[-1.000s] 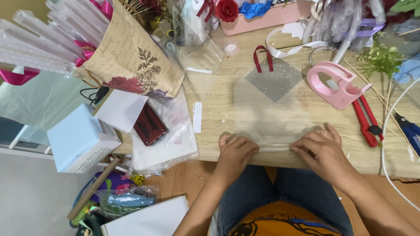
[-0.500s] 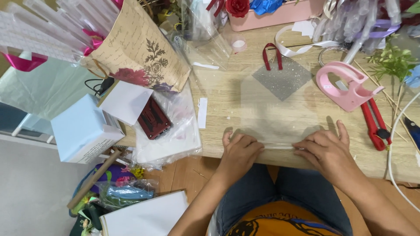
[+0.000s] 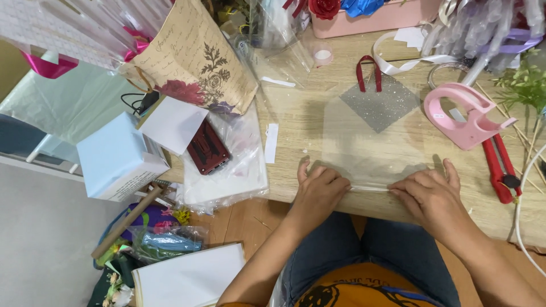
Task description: The person folds a clear plastic sheet, then picks up a white stick with a red ribbon. They apply hot glue to the ribbon and wrap it around the stick, securing it in place. The person then uses a tape dispenser to apply tape to the end of the stick.
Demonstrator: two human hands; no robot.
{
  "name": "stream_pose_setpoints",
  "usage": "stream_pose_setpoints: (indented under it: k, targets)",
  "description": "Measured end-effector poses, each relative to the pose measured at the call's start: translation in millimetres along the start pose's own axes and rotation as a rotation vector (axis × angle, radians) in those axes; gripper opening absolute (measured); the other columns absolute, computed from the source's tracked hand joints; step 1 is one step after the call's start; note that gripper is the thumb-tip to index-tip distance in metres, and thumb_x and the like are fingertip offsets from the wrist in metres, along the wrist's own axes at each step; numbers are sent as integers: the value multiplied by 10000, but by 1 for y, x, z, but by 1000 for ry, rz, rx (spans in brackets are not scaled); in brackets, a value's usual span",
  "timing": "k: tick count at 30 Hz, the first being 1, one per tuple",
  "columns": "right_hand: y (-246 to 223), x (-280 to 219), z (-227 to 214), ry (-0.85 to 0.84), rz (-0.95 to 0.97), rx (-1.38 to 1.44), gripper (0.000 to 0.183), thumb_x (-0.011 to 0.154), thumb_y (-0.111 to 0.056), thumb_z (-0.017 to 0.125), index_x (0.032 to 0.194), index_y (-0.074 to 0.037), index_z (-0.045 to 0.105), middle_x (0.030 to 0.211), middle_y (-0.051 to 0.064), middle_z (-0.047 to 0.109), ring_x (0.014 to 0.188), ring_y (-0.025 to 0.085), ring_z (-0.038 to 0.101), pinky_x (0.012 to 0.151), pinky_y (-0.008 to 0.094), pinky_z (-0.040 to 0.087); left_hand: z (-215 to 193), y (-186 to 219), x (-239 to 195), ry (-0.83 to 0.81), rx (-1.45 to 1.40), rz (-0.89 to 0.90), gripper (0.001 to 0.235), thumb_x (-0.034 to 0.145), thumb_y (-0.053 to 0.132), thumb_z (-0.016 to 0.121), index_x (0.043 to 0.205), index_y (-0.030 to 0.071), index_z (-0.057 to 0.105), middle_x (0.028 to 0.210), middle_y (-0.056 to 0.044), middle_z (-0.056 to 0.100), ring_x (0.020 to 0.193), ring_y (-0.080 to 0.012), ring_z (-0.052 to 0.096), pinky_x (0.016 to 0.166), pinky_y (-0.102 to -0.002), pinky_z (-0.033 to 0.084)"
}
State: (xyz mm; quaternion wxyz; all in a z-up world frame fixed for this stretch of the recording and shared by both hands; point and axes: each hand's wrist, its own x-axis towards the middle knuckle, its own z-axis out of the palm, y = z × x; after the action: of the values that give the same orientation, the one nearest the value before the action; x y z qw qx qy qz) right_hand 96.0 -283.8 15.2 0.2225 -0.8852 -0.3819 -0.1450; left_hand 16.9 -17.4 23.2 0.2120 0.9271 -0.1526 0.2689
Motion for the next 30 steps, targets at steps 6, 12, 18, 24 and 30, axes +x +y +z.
stream_pose_setpoints:
  k: [6, 12, 18, 24, 30]
  targets:
    - [-2, -1, 2, -30, 6, -58, 138, 902, -200, 713, 1008, -287, 726, 875, -89, 645, 933, 175, 614, 1316, 603, 116, -11, 6, 6, 32, 83, 64, 144, 1007, 122, 702, 906, 168, 610, 954, 30, 557, 936, -167, 559, 1182, -573, 254]
    - [-4, 2, 2, 2, -2, -79, 146, 832, -382, 767, 944, -293, 735, 902, -97, 655, 929, 173, 609, 1298, 588, 124, -14, 0, 3, -1, 66, 97, 146, 1024, 216, 709, 910, 194, 620, 932, 33, 538, 920, -171, 538, 1148, -540, 272]
    - [5, -4, 11, 55, -36, 10, 44, 871, -350, 749, 891, -311, 743, 896, -135, 711, 945, 140, 620, 1285, 487, 98, -15, 7, -2, 23, 22, 76, 238, 1013, 196, 736, 828, 196, 586, 769, 75, 517, 904, -174, 576, 1178, -545, 205]
    - [-4, -3, 6, 23, -31, -63, 86, 908, -212, 724, 966, -274, 736, 943, -87, 669, 958, 206, 609, 1277, 644, 181, -4, 6, -3, 71, 90, 50, 215, 983, 184, 763, 836, 204, 608, 859, 55, 547, 865, -165, 561, 1162, -560, 257]
    - [-11, 1, 8, 98, -33, -101, 93, 913, -339, 774, 902, -253, 743, 932, -79, 630, 970, 187, 594, 1279, 526, 103, -8, 11, 6, 101, 173, 60, 198, 982, 186, 767, 856, 179, 614, 918, 38, 593, 902, -174, 563, 1150, -539, 297]
